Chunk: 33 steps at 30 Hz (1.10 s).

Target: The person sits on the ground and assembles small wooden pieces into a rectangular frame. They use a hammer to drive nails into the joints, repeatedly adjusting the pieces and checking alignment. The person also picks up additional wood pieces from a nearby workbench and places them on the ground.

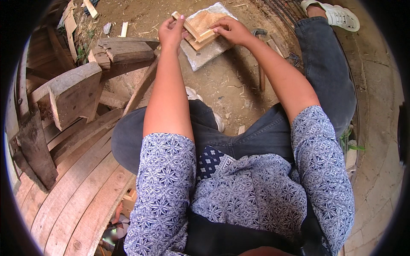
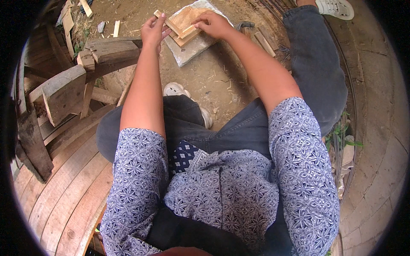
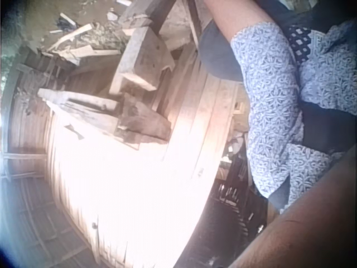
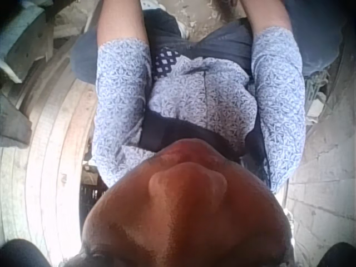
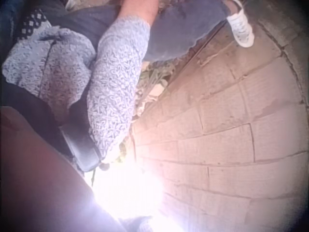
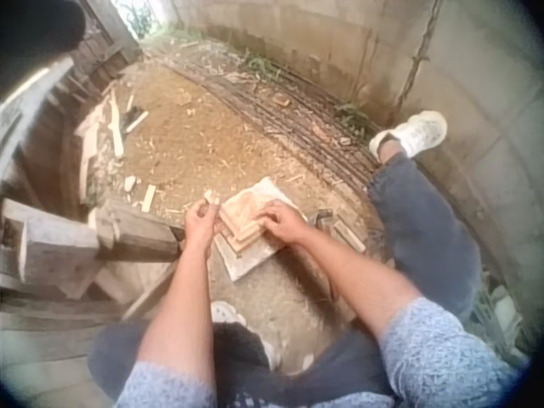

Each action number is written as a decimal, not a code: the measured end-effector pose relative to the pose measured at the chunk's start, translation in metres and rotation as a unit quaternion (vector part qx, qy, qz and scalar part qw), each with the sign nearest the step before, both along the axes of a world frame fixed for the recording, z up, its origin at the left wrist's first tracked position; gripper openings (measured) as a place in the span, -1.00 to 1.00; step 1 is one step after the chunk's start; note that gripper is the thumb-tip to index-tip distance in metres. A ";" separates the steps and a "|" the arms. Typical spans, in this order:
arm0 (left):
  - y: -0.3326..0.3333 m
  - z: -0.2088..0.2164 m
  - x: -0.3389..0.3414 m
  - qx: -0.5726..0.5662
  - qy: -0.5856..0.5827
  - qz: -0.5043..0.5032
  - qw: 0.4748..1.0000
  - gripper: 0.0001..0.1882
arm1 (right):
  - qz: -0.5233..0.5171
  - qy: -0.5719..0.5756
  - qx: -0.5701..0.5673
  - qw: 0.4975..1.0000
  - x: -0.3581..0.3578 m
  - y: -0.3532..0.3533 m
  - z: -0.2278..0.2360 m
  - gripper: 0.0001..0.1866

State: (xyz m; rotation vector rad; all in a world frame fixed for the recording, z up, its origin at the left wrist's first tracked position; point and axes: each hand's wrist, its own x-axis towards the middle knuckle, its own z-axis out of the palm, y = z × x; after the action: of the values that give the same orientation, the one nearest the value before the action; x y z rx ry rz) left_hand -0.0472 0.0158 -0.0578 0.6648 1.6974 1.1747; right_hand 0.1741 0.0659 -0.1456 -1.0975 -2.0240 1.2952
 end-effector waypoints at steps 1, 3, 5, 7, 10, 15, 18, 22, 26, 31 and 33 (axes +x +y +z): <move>-0.001 0.001 0.000 -0.019 0.002 0.001 1.000 -0.18 | 0.014 0.022 -0.025 0.999 -0.001 0.000 0.001 -0.73; -0.003 0.002 0.003 -0.031 -0.010 0.009 0.999 -0.21 | 0.010 0.028 -0.039 0.999 0.003 -0.001 0.004 -0.74; -0.004 0.001 0.002 -0.024 -0.012 0.006 1.000 -0.23 | 0.005 0.039 -0.055 0.998 0.003 -0.003 0.010 -0.74; -0.005 -0.002 0.001 -0.001 -0.008 -0.012 1.000 -0.25 | -0.002 0.053 -0.075 0.996 0.001 -0.003 0.014 -0.73; -0.005 -0.006 0.000 0.064 -0.024 -0.042 0.997 -0.34 | -0.014 0.048 0.006 0.999 0.000 -0.002 0.014 -0.72; -0.003 -0.014 -0.005 0.092 -0.027 -0.079 0.992 -0.52 | -0.029 0.031 0.022 0.999 -0.005 0.001 0.006 -0.70; -0.004 -0.018 -0.005 0.107 -0.042 -0.084 0.990 -0.55 | -0.034 -0.013 0.070 0.997 -0.004 -0.002 0.004 -0.70; -0.005 -0.019 -0.005 0.110 -0.027 -0.104 0.988 -0.55 | -0.029 -0.053 0.109 0.992 -0.002 -0.001 0.007 -0.67; -0.004 -0.016 -0.004 0.089 -0.024 -0.094 0.991 -0.50 | -0.059 -0.101 0.179 0.977 -0.007 -0.012 0.013 -0.66; -0.002 -0.007 0.003 0.002 -0.019 0.011 1.000 -0.33 | -0.067 -0.150 0.224 0.961 -0.019 -0.038 0.016 -0.67; -0.006 -0.005 0.005 -0.015 0.003 0.024 1.000 -0.28 | -0.062 -0.190 0.219 0.955 -0.019 -0.042 0.021 -0.72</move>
State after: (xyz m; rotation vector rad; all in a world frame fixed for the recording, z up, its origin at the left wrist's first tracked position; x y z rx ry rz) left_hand -0.0425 0.0093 -0.0625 0.6115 1.7416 1.1797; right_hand 0.1550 0.0242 -0.1249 -1.2947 -2.3184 0.5522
